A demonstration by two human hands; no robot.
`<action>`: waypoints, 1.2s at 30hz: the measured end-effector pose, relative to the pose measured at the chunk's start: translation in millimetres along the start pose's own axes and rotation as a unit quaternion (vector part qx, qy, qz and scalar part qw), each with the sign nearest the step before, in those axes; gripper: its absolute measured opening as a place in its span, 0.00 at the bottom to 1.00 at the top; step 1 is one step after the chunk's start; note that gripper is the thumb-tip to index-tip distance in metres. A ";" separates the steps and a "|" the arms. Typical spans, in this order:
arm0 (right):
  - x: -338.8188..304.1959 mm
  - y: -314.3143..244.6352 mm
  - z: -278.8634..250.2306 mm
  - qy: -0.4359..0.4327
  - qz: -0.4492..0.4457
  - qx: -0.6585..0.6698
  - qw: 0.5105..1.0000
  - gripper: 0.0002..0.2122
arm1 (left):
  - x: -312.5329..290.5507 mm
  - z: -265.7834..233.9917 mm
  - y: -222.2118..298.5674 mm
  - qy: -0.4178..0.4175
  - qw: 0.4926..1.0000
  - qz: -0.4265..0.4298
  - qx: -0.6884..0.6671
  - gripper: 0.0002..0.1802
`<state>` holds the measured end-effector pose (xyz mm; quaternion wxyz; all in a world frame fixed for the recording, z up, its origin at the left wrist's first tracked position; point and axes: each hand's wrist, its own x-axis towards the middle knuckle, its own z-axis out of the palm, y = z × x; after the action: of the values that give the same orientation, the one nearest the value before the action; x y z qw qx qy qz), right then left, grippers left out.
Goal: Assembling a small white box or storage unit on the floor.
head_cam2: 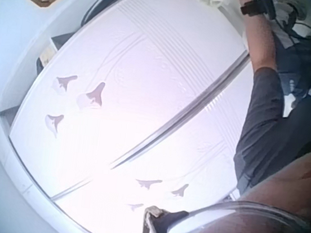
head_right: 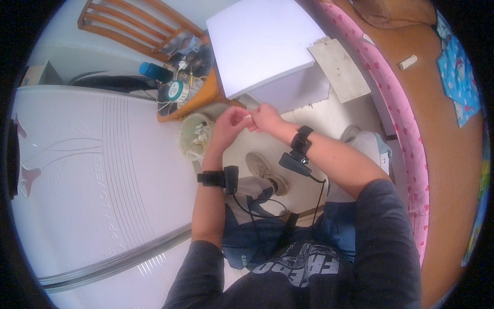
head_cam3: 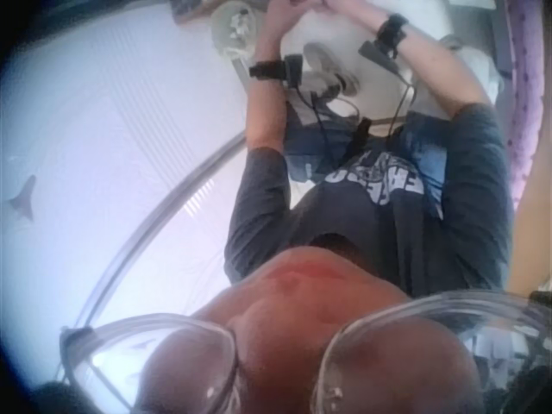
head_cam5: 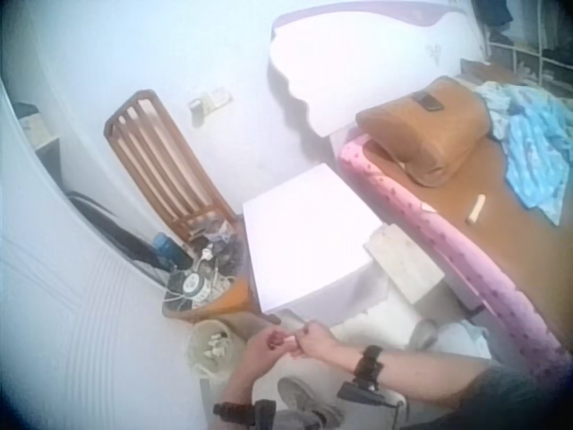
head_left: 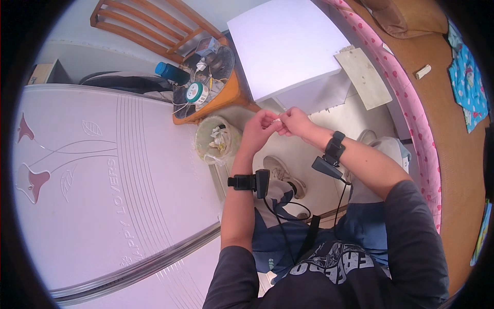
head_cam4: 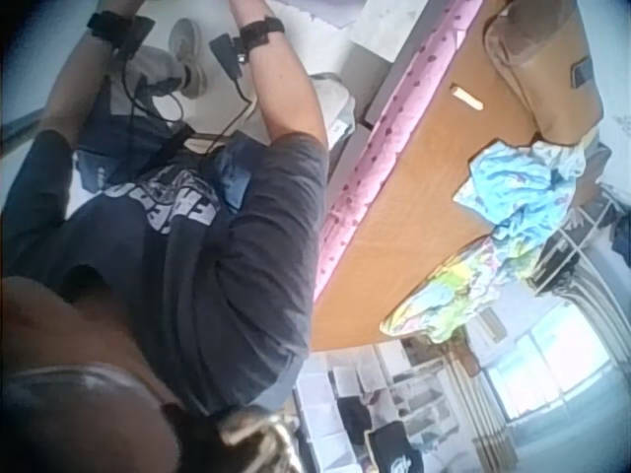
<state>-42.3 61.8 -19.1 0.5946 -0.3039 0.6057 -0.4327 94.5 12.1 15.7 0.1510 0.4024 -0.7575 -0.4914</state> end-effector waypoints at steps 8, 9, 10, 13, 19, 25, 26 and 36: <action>11.7 6.6 -6.4 -0.002 -0.035 -0.030 0.999 0.09 | 5.5 -2.4 -0.1 -0.006 0.998 -0.033 -0.058 0.08; 12.0 7.0 -6.3 -0.009 -0.040 -0.018 0.999 0.08 | 5.1 -2.7 -0.2 -0.006 0.998 -0.034 -0.058 0.08; 12.0 7.8 -6.2 -0.015 -0.045 -0.006 0.999 0.07 | 4.8 -2.8 -0.3 -0.004 0.997 -0.039 -0.060 0.08; 8.3 3.2 -4.8 -0.016 -0.048 -0.008 0.999 0.07 | 5.2 -3.7 0.7 0.004 0.997 -0.048 -0.066 0.08; 5.7 4.8 4.7 -0.016 -0.059 0.017 0.998 0.06 | 2.1 -7.2 -5.7 0.027 0.996 -0.060 -0.059 0.10; 16.4 15.3 -16.3 -0.032 0.049 0.027 0.998 0.12 | 1.0 -33.4 -8.8 0.093 0.994 -0.052 0.010 0.09; 20.4 20.8 -17.1 -0.028 0.047 0.031 0.998 0.12 | 2.8 -46.1 -16.1 0.131 0.990 -0.045 -0.027 0.09; 13.4 42.9 -25.4 -0.061 0.027 -0.059 0.996 0.17 | 136.0 -197.4 -51.0 0.327 0.938 0.068 0.092 0.09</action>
<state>-62.4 73.0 -65.3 0.6228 -0.3476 0.6012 -0.3605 155.5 -223.8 42.0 0.3858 0.5003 -0.7338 -0.2499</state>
